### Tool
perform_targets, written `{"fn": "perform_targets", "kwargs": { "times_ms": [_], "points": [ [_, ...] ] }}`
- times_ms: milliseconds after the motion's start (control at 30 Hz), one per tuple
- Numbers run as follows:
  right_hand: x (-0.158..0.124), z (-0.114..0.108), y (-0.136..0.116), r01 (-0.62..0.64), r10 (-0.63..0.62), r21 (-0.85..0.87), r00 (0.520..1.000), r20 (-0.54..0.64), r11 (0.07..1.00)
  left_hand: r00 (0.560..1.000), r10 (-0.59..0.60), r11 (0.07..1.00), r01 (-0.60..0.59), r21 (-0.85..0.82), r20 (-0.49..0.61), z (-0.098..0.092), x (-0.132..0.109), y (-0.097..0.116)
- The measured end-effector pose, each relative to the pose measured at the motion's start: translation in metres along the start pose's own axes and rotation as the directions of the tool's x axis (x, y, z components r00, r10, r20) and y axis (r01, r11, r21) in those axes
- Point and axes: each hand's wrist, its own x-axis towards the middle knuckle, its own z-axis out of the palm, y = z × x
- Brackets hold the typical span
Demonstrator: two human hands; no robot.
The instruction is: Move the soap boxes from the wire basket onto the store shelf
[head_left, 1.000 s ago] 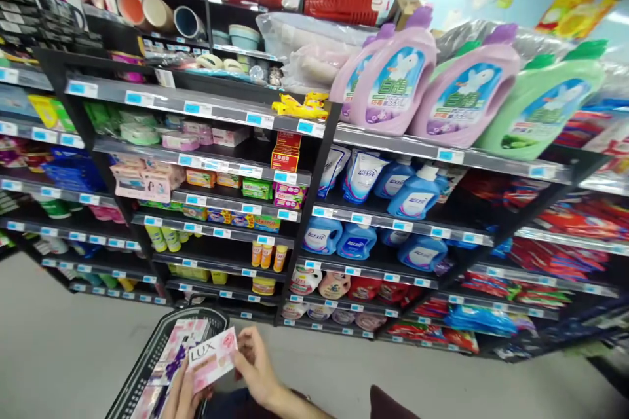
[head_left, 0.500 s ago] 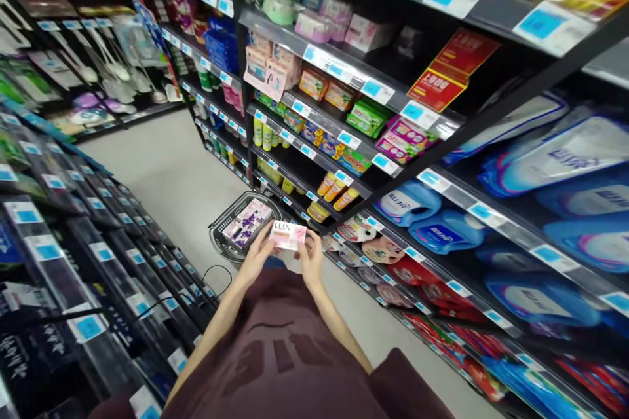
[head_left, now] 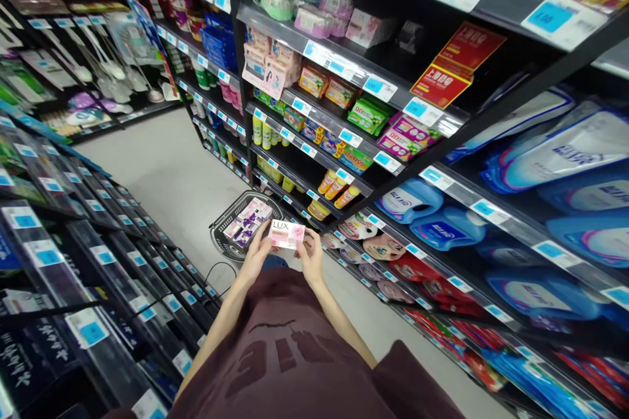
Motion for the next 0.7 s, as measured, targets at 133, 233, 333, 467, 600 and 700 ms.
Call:
{"fn": "perform_targets", "kwargs": {
  "times_ms": [133,233,333,467,600,700],
  "points": [
    [0.0013,0.0011,0.0026,0.01,-0.01,0.003,1.0,0.005,1.0,1.0,0.02,1.0,-0.02,-0.011,-0.016,-0.0015,0.001,-0.0002],
    [0.0007,0.0008,0.004,0.014,-0.014,0.003,1.0,0.001,1.0,1.0,0.023,1.0,-0.023,0.005,-0.01,-0.0026,0.0007,0.0007],
    [-0.0008,-0.0004,0.0048,0.003,-0.003,0.003,1.0,-0.004,1.0,1.0,0.019,0.999,-0.019,0.025,-0.005,-0.0029,0.0,0.0007],
    [-0.0021,-0.0025,0.0052,-0.002,0.002,0.011,1.0,-0.004,1.0,1.0,0.004,1.0,-0.004,0.02,-0.005,-0.0026,0.0,-0.0028],
    [-0.0028,-0.0037,0.0043,-0.004,0.004,0.03,1.0,-0.004,1.0,1.0,-0.006,1.0,0.006,0.004,-0.002,-0.0026,0.0006,-0.006],
    [-0.0035,-0.0042,0.0033,-0.008,0.009,0.034,1.0,-0.005,0.999,1.0,-0.026,1.0,0.026,-0.013,0.0,-0.003,0.0009,-0.007]
  ]
}}
